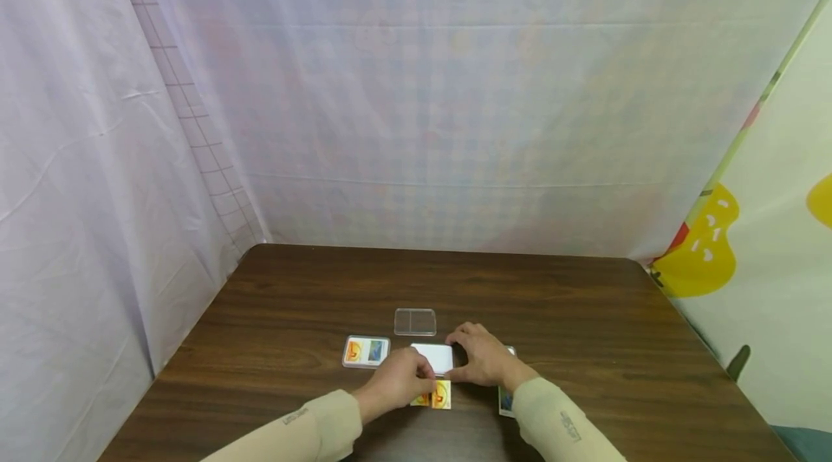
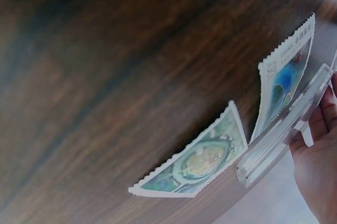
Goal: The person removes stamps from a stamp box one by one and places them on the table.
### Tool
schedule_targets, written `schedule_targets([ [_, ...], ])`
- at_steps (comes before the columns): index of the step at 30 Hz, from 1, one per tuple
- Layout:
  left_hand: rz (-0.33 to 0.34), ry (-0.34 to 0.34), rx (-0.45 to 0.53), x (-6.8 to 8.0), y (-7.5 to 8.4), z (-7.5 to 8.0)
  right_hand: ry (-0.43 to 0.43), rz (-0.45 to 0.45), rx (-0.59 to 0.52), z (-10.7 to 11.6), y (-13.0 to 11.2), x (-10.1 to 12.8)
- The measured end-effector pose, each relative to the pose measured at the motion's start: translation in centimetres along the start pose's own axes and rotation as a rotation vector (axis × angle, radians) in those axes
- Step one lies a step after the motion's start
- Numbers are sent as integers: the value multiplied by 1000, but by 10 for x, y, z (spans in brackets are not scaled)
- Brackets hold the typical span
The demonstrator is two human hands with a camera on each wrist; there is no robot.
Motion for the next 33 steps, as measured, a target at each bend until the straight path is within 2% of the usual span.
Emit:
schedule_targets([
  [6, -12, 14, -45, 1, 2, 1, -4, -5, -8, 0, -1, 1],
  [13, -78, 40, -15, 1, 6, 4, -9, -13, -18, 0, 0, 1],
  [21, -18, 17, -18, -1, 2, 5, -13, -16, -18, 0, -1, 2],
  [28, 46, -5, 21, -5, -2, 9, -17, -14, -1, 0, -1, 2],
  [33, 53, -3, 36, -8, -2, 14, -24, -17, 5, 0, -3, 1],
])
Point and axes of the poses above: each hand's wrist, its own x-axis away from the middle knuckle, its own z-axis out of the back of the hand, y = z × x, the point moved 9 cm from there along -x, towards the middle knuckle, and after that the axes turned 14 degrees about z, right-handed, at the moved point
